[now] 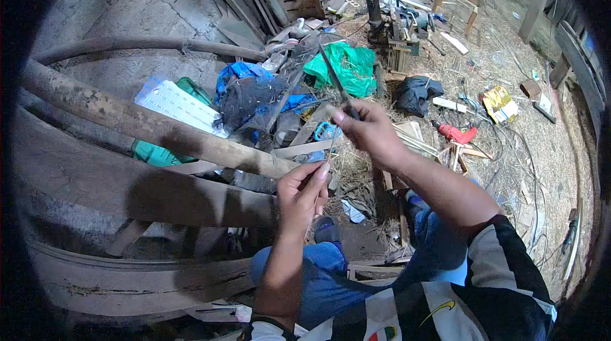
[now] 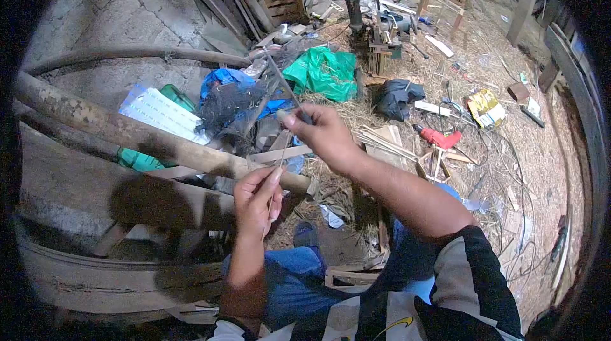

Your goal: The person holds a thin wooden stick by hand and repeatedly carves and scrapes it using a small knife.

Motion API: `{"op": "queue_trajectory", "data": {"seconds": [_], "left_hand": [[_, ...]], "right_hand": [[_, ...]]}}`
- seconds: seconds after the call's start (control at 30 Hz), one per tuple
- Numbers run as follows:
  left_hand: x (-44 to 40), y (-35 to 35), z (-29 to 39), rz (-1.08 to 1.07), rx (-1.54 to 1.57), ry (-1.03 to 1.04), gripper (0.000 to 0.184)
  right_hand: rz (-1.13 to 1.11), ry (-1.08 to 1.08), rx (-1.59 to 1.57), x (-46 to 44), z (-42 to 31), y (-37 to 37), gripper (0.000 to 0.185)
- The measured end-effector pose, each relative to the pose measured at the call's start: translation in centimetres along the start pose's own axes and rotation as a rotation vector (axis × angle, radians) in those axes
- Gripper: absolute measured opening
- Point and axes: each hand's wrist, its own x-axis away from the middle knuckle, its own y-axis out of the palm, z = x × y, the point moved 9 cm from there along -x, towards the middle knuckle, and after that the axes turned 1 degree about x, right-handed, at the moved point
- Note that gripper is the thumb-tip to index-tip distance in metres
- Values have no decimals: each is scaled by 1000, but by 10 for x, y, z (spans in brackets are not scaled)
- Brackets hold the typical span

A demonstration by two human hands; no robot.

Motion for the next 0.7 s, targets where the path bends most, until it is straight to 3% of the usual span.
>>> {"op": "queue_trajectory", "data": {"seconds": [0.17, 0.27, 0.57, 0.63, 0.67, 0.7], "left_hand": [[3, -1, 4, -45, -88, 56, 20], [3, 0, 4, -32, -157, 54, 19], [-4, -3, -2, 14, -44, 37, 22], [-5, -5, 3, 43, -1, 44, 22], [-6, -7, 4, 70, 46, 46, 22], [-6, -9, 5, 76, 43, 51, 22]], "right_hand": [[52, 40, -23, -6, 1, -17, 33], [54, -91, 55, -6, -7, -19, 34], [117, -173, 174, -6, -12, -30, 40], [122, -290, 272, 3, -30, -27, 41], [102, -358, 542, 6, -33, -21, 36], [97, -363, 538, 9, -32, -19, 36]]}}
